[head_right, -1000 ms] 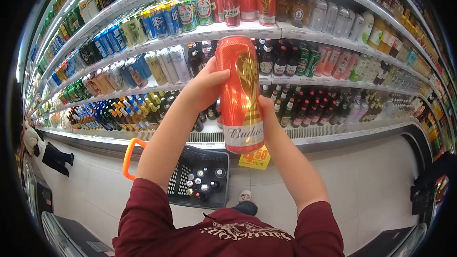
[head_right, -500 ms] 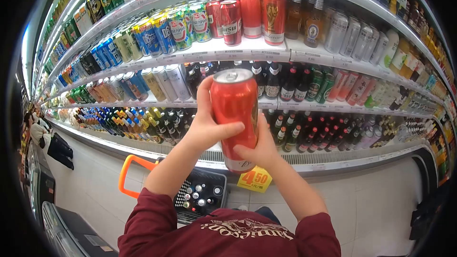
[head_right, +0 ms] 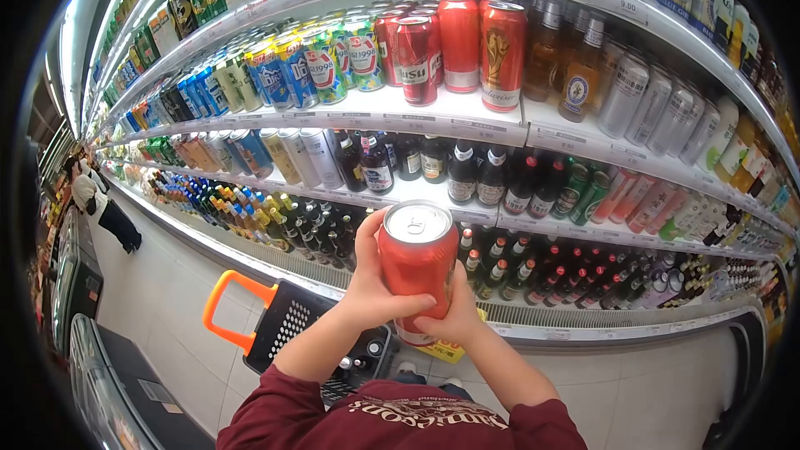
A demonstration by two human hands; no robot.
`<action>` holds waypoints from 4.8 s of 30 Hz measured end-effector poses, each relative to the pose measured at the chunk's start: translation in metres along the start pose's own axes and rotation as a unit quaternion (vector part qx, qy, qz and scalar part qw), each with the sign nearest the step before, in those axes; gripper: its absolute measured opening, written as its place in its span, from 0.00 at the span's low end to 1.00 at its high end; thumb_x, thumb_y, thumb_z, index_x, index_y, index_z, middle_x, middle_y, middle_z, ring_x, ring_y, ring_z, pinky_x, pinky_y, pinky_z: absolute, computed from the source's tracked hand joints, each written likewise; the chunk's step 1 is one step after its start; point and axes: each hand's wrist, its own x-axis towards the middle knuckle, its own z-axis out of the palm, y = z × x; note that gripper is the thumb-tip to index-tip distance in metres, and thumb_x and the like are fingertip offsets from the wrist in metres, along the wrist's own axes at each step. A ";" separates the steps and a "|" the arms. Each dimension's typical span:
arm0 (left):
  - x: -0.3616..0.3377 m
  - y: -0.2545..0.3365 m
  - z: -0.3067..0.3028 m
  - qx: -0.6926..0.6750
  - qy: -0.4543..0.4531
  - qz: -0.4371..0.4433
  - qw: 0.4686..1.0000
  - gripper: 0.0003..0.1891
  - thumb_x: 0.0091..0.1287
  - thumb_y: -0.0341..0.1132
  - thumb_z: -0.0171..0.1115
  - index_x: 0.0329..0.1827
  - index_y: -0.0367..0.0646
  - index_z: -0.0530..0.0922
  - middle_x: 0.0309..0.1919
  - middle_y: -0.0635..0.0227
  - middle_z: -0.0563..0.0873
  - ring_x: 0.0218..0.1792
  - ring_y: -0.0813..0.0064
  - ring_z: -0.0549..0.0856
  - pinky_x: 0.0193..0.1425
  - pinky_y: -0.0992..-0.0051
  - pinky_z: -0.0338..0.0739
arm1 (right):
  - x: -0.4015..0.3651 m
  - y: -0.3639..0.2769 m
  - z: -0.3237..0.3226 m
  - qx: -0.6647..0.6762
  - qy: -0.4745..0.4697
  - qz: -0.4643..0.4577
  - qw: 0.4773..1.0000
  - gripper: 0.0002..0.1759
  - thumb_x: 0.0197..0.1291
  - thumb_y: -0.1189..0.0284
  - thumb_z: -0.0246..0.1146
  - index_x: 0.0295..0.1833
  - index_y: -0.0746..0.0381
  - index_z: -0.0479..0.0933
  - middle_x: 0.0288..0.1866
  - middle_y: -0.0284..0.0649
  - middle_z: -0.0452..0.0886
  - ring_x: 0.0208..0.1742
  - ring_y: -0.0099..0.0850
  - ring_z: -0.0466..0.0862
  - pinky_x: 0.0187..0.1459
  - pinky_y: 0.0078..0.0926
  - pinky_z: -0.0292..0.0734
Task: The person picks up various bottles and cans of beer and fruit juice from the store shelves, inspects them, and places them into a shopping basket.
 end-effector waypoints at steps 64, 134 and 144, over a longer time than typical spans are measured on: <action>0.298 -0.054 -0.042 0.314 0.092 0.041 0.944 0.52 0.47 0.37 0.68 0.65 0.29 0.39 0.55 0.38 0.64 0.54 0.48 0.71 0.58 0.65 0.68 | 0.291 0.014 -0.089 -0.571 0.395 -0.140 0.706 0.36 0.51 0.65 0.60 0.58 0.77 0.56 0.57 0.60 0.63 0.57 0.50 0.63 0.58 0.42 0.59; -0.273 -0.017 -0.293 0.566 0.161 -0.248 0.769 0.11 0.55 0.35 0.59 0.39 0.42 0.72 0.17 0.63 0.77 0.22 0.62 0.79 0.25 0.65 0.70 | -0.180 0.213 0.230 -0.279 -0.158 0.283 0.904 0.12 0.48 0.77 0.56 0.41 0.64 0.67 0.31 0.40 0.73 0.31 0.32 0.76 0.32 0.26 0.71; -0.421 -0.169 -0.352 0.430 -0.158 -0.451 0.766 0.11 0.55 0.39 0.57 0.37 0.42 0.73 0.28 0.57 0.81 0.34 0.56 0.81 0.38 0.62 0.74 | -0.232 0.300 0.402 -0.261 0.098 0.454 0.847 0.12 0.50 0.77 0.55 0.43 0.63 0.68 0.27 0.39 0.74 0.26 0.31 0.76 0.32 0.27 0.71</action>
